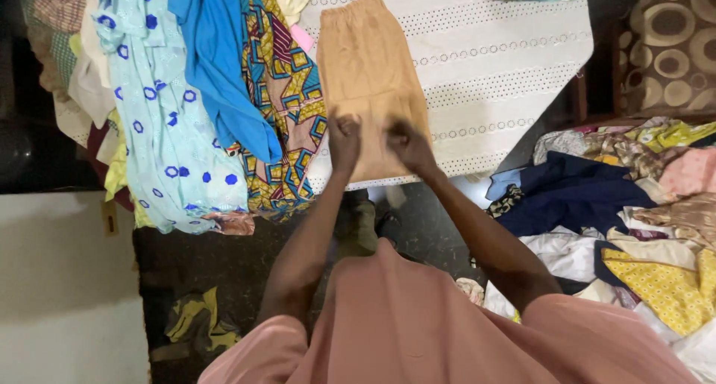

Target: The person picks up and folds items of clothing, including a pair of tan trousers, a white pillowcase with text and a drawing, and a blue patterned shirt, placing each folded item onto a stack on a table.

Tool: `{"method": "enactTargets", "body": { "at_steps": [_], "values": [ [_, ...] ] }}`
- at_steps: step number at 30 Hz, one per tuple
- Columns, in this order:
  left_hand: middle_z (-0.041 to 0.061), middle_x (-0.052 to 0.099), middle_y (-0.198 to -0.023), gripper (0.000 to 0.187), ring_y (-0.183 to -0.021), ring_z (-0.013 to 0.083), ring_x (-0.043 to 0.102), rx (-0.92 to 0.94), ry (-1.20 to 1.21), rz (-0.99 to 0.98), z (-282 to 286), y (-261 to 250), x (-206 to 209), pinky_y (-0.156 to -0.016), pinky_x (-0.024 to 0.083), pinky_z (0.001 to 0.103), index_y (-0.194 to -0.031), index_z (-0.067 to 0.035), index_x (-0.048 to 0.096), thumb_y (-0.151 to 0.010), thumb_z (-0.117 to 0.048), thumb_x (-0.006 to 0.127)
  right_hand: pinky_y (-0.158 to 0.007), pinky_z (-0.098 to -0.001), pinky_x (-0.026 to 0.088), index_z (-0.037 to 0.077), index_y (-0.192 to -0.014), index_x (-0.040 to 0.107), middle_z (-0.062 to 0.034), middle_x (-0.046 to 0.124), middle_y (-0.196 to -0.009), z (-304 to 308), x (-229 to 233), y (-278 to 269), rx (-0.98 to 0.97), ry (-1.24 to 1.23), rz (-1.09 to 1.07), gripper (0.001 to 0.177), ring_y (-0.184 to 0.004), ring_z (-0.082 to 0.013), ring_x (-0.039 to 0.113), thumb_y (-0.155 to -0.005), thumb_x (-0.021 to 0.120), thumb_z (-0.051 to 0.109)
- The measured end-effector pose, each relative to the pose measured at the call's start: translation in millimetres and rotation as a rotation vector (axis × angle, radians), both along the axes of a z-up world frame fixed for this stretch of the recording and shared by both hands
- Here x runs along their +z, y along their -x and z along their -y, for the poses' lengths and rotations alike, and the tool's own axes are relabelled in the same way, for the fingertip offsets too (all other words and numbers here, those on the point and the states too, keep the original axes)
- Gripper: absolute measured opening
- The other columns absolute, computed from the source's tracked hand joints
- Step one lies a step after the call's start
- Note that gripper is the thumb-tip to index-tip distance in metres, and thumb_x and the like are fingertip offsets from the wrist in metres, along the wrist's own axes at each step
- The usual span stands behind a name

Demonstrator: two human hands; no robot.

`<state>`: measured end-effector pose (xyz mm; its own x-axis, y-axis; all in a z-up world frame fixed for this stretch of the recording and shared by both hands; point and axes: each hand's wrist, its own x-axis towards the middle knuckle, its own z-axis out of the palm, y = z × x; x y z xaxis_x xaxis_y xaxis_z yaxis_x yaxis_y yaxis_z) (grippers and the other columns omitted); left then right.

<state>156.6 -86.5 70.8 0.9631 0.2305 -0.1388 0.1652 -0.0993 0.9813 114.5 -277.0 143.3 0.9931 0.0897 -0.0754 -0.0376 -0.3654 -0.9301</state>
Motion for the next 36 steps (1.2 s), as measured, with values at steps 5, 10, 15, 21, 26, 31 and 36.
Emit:
{"method": "enactTargets", "body": {
  "at_steps": [5,10,15,21,26,31,36],
  "values": [
    [0.014,0.058,-0.152,0.062,-0.146,0.0300,0.053,-0.544,-0.676,0.395,-21.6,67.8,45.1,-0.125,0.044,0.041,-0.153,-0.016,0.045,-0.100,-0.024,0.074,-0.116,-0.0487,0.038,0.014,-0.149,0.048,-0.0165,0.051,-0.151,8.5,8.8,58.3,0.425,0.476,0.396,0.077,-0.140,-0.0369,0.046,-0.079,0.081,0.019],
    [0.015,0.008,-0.167,0.109,-0.155,0.0354,0.006,-0.753,-0.949,0.074,-28.0,81.7,72.0,-0.125,0.013,0.057,-0.159,-0.007,0.020,-0.075,-0.040,0.081,-0.121,-0.0494,0.028,0.018,-0.156,0.040,-0.0112,0.037,-0.163,12.4,0.9,63.1,0.415,0.629,0.336,0.087,-0.152,-0.0336,0.032,-0.080,0.081,0.023],
    [0.014,0.025,-0.169,0.084,-0.157,0.0360,0.019,-0.698,-1.070,0.211,-37.8,82.3,32.6,-0.123,0.022,0.057,-0.158,-0.012,0.036,-0.087,-0.035,0.074,-0.122,-0.0500,0.028,0.020,-0.155,0.046,-0.0098,0.043,-0.161,17.8,-17.6,58.8,0.378,0.646,0.410,0.065,-0.150,-0.0347,0.037,-0.094,0.068,0.028],
    [0.019,0.048,-0.152,0.059,-0.145,0.0385,0.039,-0.628,-1.003,0.308,-38.3,83.5,34.3,-0.115,0.031,0.057,-0.140,-0.005,0.055,-0.090,-0.031,0.072,-0.115,-0.0530,0.029,0.007,-0.149,0.050,-0.0150,0.049,-0.155,7.7,-26.7,56.9,0.411,0.772,0.467,0.063,-0.142,-0.0344,0.042,-0.091,0.068,0.025],
    [0.023,0.062,-0.131,0.045,-0.126,0.0406,0.054,-0.174,-0.750,0.218,-19.7,17.3,27.1,-0.108,0.042,0.050,-0.127,-0.001,0.062,-0.091,-0.026,0.070,-0.104,-0.0478,0.047,0.006,-0.132,0.063,-0.0178,0.067,-0.129,21.2,-46.4,11.0,0.030,0.434,0.583,0.046,-0.122,-0.0370,0.061,-0.093,0.076,0.027],
    [0.022,0.068,-0.106,0.027,-0.104,0.0390,0.064,0.086,-0.588,0.001,-16.6,-53.9,13.1,-0.092,0.051,0.048,-0.103,-0.001,0.065,-0.091,-0.025,0.069,-0.077,-0.0400,0.057,0.005,-0.101,0.074,-0.0154,0.074,-0.094,16.0,-54.2,-62.6,-0.417,0.196,0.105,0.035,-0.087,-0.0309,0.073,-0.089,0.077,0.037],
    [0.020,0.071,-0.092,0.023,-0.091,0.0401,0.067,0.145,-0.570,-0.110,-17.2,-75.9,-6.5,-0.082,0.052,0.050,-0.086,-0.005,0.067,-0.088,-0.028,0.070,-0.079,-0.0407,0.056,0.007,-0.090,0.077,-0.0157,0.076,-0.090,6.0,-62.4,-91.7,-0.447,0.251,-0.045,0.031,-0.087,-0.0314,0.073,-0.084,0.075,0.037]
  ]
}}
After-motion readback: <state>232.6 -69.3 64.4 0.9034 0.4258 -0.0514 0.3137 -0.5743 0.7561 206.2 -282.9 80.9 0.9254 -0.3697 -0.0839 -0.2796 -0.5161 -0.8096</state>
